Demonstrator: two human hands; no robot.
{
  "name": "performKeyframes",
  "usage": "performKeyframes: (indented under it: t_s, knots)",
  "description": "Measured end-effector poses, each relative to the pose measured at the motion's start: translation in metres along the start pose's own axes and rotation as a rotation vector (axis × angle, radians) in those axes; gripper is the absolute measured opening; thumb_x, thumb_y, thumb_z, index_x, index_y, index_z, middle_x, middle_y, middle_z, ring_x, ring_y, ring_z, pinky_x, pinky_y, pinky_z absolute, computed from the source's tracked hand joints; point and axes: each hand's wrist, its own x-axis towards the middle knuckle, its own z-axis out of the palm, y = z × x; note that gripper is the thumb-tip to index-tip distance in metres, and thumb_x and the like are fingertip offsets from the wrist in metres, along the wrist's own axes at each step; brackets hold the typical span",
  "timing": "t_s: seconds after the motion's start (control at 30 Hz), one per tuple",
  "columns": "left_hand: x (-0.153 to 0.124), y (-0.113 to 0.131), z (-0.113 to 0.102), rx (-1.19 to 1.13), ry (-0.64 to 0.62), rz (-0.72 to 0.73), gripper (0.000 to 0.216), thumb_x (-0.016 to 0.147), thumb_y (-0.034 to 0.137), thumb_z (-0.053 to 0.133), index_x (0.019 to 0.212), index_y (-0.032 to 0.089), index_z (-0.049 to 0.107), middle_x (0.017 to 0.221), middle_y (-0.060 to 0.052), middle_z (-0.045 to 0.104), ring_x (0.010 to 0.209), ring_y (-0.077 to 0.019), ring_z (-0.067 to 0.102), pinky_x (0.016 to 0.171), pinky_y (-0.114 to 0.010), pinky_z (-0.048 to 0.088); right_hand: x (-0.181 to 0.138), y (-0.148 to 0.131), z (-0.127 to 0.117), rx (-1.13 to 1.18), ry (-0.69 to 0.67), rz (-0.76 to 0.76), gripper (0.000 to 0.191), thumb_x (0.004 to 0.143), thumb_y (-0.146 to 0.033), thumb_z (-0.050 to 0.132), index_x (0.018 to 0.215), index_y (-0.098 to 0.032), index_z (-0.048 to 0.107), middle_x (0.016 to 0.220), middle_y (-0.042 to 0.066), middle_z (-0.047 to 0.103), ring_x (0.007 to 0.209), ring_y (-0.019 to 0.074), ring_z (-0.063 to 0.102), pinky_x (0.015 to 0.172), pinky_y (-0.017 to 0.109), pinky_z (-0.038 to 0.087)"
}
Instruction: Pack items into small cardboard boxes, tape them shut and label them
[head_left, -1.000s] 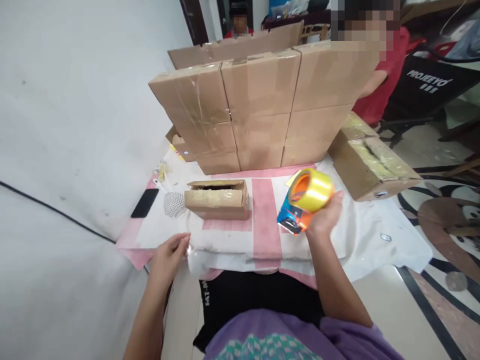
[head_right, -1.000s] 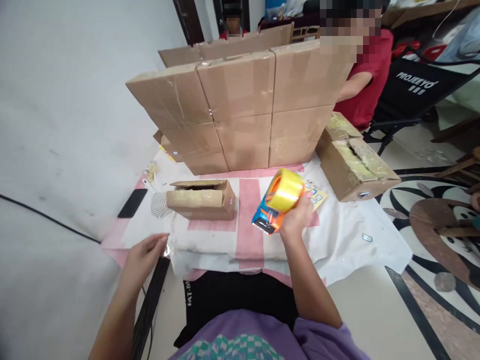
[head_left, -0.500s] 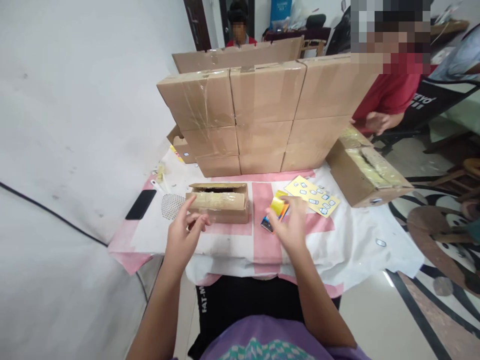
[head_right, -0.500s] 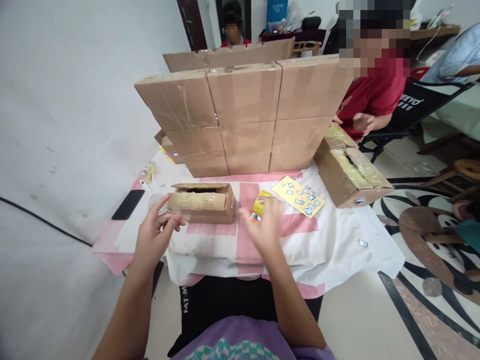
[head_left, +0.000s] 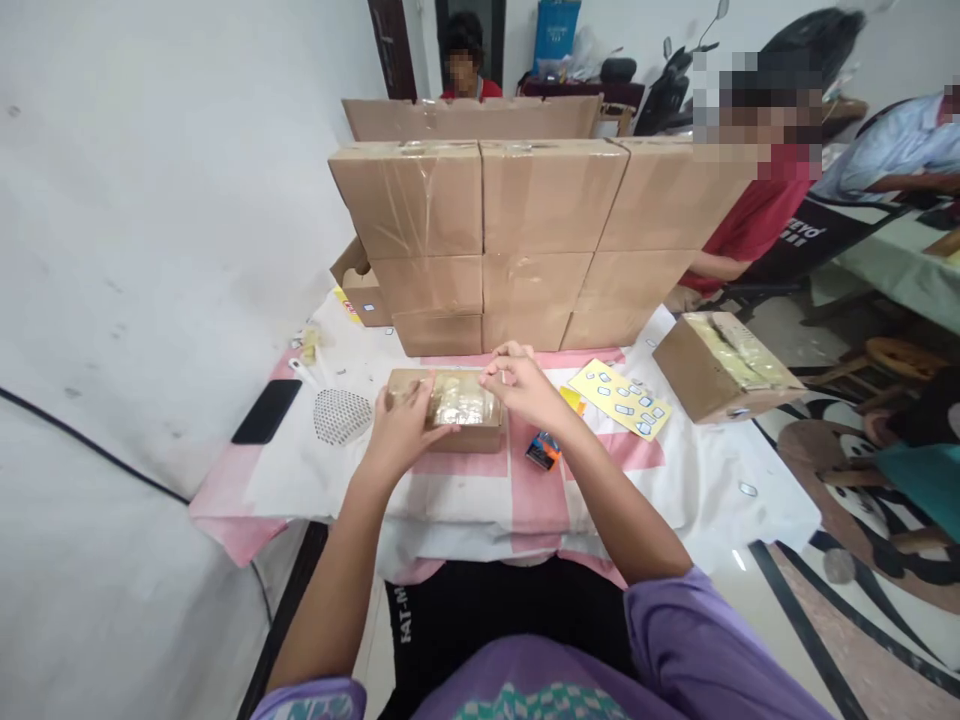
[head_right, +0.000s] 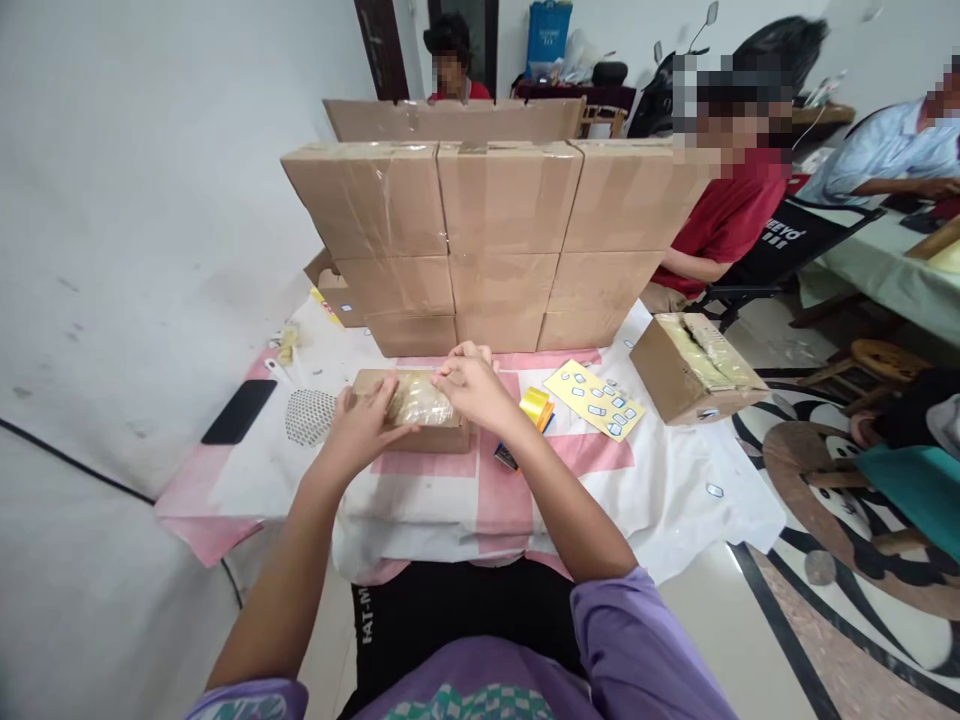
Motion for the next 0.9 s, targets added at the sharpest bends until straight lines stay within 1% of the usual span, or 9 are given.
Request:
performKeyframes:
  t_s: [0.13, 0.2, 0.3, 0.4, 0.53, 0.7, 0.77, 0.83, 0.9]
  knots:
    - [-0.002, 0.011, 0.016, 0.070, -0.036, 0.045, 0.073, 0.094, 0.055, 0.066, 0.158, 0.027, 0.044, 0.160, -0.022, 0.047, 0.152, -0.0438, 0.038, 0.120, -0.072, 0.015, 0.032, 0.010, 0.044, -0.286, -0.111, 0.075, 0.010, 0.091, -0.028, 0.070, 0.087, -0.019, 0.071, 0.118, 0.012, 0.056, 0.118, 0.0317, 0.046, 0.102, 0.049, 0.038]
    - [-0.006, 0.016, 0.022, 0.048, -0.030, 0.094, 0.052, 0.095, 0.050, 0.066, 0.143, 0.032, 0.061, 0.162, -0.015, 0.046, 0.153, -0.0439, 0.037, 0.120, -0.073, 0.013, 0.037, 0.019, 0.046, -0.414, -0.065, 0.106, 0.029, 0.086, -0.036, 0.078, 0.107, -0.018, 0.070, 0.125, 0.016, 0.054, 0.119, 0.0351, 0.046, 0.100, 0.051, 0.039]
    - [-0.008, 0.016, 0.030, -0.025, 0.016, 0.142, 0.035, 0.099, 0.043, 0.061, 0.132, 0.032, 0.068, 0.153, -0.011, 0.058, 0.148, -0.0388, 0.047, 0.123, -0.070, 0.008, 0.020, 0.046, 0.013, -0.522, 0.207, 0.181, 0.068, 0.077, -0.042, 0.086, 0.134, -0.017, 0.058, 0.133, 0.021, 0.051, 0.122, 0.0397, 0.046, 0.101, 0.055, 0.039]
    - [-0.008, 0.010, 0.036, -0.054, 0.042, 0.195, 0.040, 0.101, 0.041, 0.058, 0.141, 0.034, 0.062, 0.144, -0.009, 0.066, 0.142, -0.0363, 0.055, 0.124, -0.067, 0.006, -0.033, 0.088, -0.032, -0.405, 0.430, 0.270, 0.043, 0.087, -0.035, 0.074, 0.124, -0.017, 0.062, 0.121, 0.017, 0.058, 0.114, 0.0341, 0.054, 0.099, 0.051, 0.044]
    - [-0.010, -0.001, 0.042, -0.011, 0.072, 0.307, 0.045, 0.103, 0.042, 0.053, 0.148, 0.036, 0.057, 0.146, -0.007, 0.064, 0.143, -0.0346, 0.053, 0.124, -0.060, 0.016, -0.115, 0.153, -0.071, -0.178, 0.467, 0.244, 0.026, 0.087, -0.035, 0.067, 0.107, -0.020, 0.067, 0.105, 0.010, 0.067, 0.100, 0.0272, 0.062, 0.093, 0.045, 0.051]
    - [-0.013, -0.011, 0.052, 0.061, 0.214, 0.467, 0.047, 0.104, 0.036, 0.055, 0.151, 0.031, 0.054, 0.142, -0.007, 0.067, 0.141, -0.0314, 0.057, 0.119, -0.048, 0.032, -0.152, 0.208, -0.119, -0.219, 0.684, 0.417, 0.025, 0.092, -0.036, 0.053, 0.096, -0.017, 0.070, 0.096, 0.014, 0.068, 0.089, 0.0290, 0.064, 0.091, 0.052, 0.052]
    - [-0.016, -0.013, 0.056, 0.104, 0.285, 0.538, 0.054, 0.103, 0.031, 0.059, 0.156, 0.029, 0.048, 0.141, -0.007, 0.067, 0.138, -0.0301, 0.059, 0.120, -0.046, 0.033, -0.147, 0.204, -0.123, -0.197, 0.637, 0.399, 0.026, 0.092, -0.039, 0.056, 0.098, -0.019, 0.071, 0.096, 0.013, 0.070, 0.089, 0.0288, 0.066, 0.090, 0.050, 0.054]
    - [-0.024, -0.015, 0.059, 0.143, 0.339, 0.588, 0.061, 0.101, 0.027, 0.062, 0.159, 0.026, 0.043, 0.141, -0.009, 0.068, 0.139, -0.0294, 0.058, 0.122, -0.046, 0.034, -0.135, 0.179, -0.103, -0.136, 0.475, 0.259, 0.036, 0.090, -0.047, 0.066, 0.116, -0.022, 0.070, 0.115, 0.012, 0.071, 0.106, 0.0298, 0.067, 0.096, 0.047, 0.055]
    - [-0.035, -0.017, 0.061, 0.168, 0.366, 0.621, 0.065, 0.100, 0.025, 0.064, 0.160, 0.024, 0.041, 0.139, -0.011, 0.069, 0.143, -0.0284, 0.055, 0.125, -0.045, 0.032, -0.120, 0.139, -0.062, -0.048, 0.126, -0.065, 0.085, 0.082, -0.057, 0.078, 0.153, -0.023, 0.045, 0.151, 0.016, 0.054, 0.138, 0.0334, 0.053, 0.113, 0.050, 0.047]
